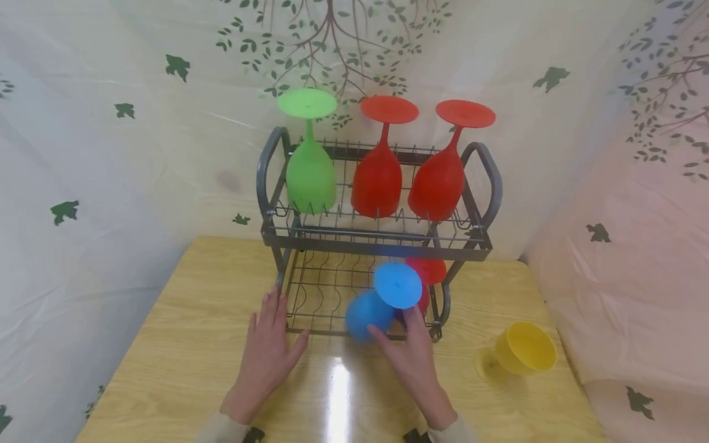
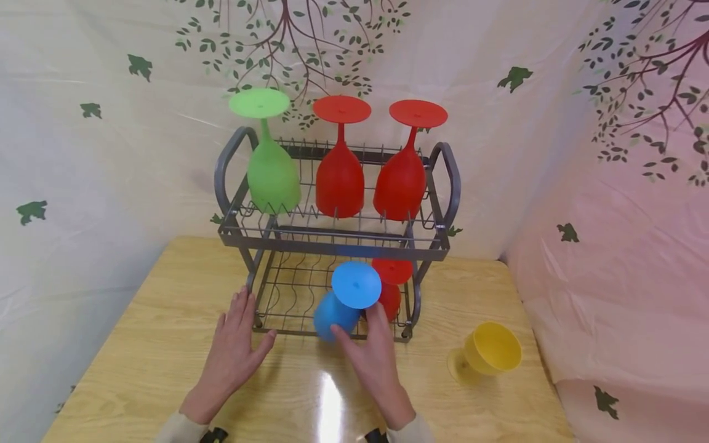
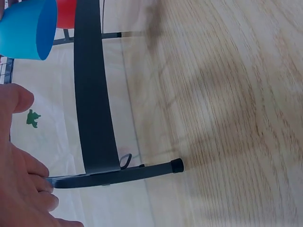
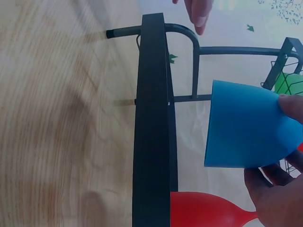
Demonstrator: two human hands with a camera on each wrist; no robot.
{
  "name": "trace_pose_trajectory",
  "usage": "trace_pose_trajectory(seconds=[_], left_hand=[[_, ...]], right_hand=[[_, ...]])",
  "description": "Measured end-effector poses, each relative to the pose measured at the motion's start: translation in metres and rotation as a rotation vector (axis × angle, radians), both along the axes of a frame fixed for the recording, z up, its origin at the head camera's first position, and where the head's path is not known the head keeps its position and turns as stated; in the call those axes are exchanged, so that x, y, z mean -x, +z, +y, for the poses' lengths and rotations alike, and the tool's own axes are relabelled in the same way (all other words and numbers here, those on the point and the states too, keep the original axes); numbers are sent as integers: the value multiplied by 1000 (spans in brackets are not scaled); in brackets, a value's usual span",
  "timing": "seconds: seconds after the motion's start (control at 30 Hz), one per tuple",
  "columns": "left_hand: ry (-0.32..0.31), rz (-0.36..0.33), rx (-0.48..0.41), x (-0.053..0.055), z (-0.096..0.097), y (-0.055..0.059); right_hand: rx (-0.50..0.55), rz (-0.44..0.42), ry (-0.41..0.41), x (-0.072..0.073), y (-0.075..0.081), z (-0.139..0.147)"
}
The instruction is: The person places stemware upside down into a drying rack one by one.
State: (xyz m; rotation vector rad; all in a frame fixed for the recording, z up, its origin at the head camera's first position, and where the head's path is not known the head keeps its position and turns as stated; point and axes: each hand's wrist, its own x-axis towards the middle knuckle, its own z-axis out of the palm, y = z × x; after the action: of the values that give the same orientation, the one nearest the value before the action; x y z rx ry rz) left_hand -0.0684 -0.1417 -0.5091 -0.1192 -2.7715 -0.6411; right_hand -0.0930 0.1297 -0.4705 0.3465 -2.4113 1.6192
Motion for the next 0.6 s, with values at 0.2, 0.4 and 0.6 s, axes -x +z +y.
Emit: trace_pose_trajectory(seconds=[0.2, 0.4, 0.6], left_hand=[[3, -24, 12, 1, 0, -1], [6, -23, 35, 0, 0, 0], [2, -28, 44, 1, -1, 0]], right_hand=[[-46, -16, -3, 11, -4, -6], [-37, -30, -3, 21, -9, -12], [-83, -39, -26, 30, -13, -18]])
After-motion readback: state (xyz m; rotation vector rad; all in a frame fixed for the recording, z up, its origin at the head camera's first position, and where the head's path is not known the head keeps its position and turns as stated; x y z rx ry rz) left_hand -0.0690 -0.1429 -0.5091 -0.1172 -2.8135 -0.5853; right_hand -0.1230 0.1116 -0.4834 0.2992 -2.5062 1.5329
